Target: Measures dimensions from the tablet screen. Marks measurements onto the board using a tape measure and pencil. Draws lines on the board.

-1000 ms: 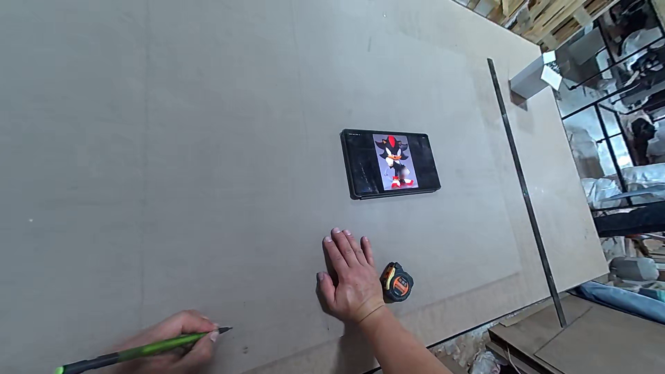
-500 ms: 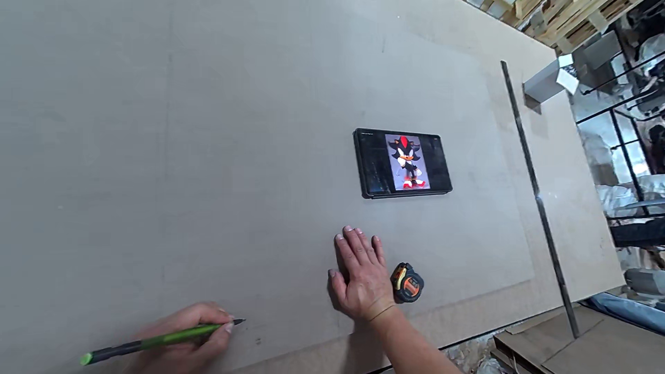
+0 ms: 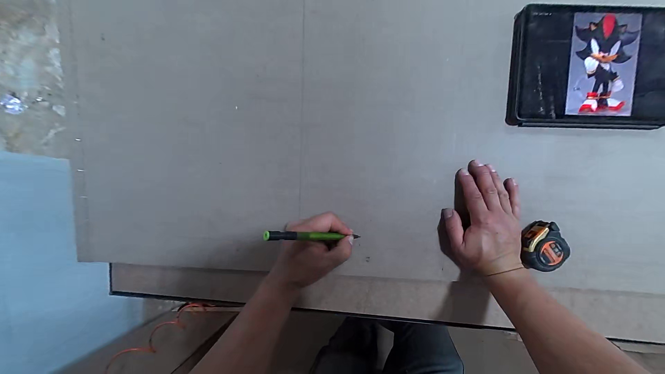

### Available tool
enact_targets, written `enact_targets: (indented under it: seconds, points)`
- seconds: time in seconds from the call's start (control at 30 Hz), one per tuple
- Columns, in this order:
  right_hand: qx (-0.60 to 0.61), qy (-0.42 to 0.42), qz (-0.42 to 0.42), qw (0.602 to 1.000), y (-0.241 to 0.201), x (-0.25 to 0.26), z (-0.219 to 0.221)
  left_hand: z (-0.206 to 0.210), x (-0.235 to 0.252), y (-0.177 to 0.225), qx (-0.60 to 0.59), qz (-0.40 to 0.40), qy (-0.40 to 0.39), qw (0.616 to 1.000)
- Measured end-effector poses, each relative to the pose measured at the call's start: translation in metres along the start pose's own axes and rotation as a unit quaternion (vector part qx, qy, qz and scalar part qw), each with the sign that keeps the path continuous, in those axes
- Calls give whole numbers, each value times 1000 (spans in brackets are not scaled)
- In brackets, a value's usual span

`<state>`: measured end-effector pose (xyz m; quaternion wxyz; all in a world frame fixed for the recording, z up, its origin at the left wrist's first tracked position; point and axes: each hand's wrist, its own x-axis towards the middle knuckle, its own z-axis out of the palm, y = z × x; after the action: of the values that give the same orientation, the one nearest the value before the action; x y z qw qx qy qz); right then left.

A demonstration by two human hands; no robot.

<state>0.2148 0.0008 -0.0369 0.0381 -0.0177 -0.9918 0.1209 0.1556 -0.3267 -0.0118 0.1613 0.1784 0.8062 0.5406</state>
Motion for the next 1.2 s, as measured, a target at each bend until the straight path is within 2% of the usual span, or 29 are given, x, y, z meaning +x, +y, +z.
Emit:
enact_targets:
  seconds: [0.47, 0.7, 0.93, 1.2]
  points:
    - [-1, -1, -3, 1000, 2, 0, 1, 2, -1, 4, 19, -21, 22, 999]
    - [3, -2, -6, 1000, 2, 0, 0, 3, 1, 4, 49, -6, 31, 998]
    - [2, -10, -3, 1000, 1, 0, -1, 5, 1, 4, 23, -2, 44, 999]
    - [6, -11, 0, 1000, 1, 1, -1, 1, 2, 3, 6, -6, 2, 1000]
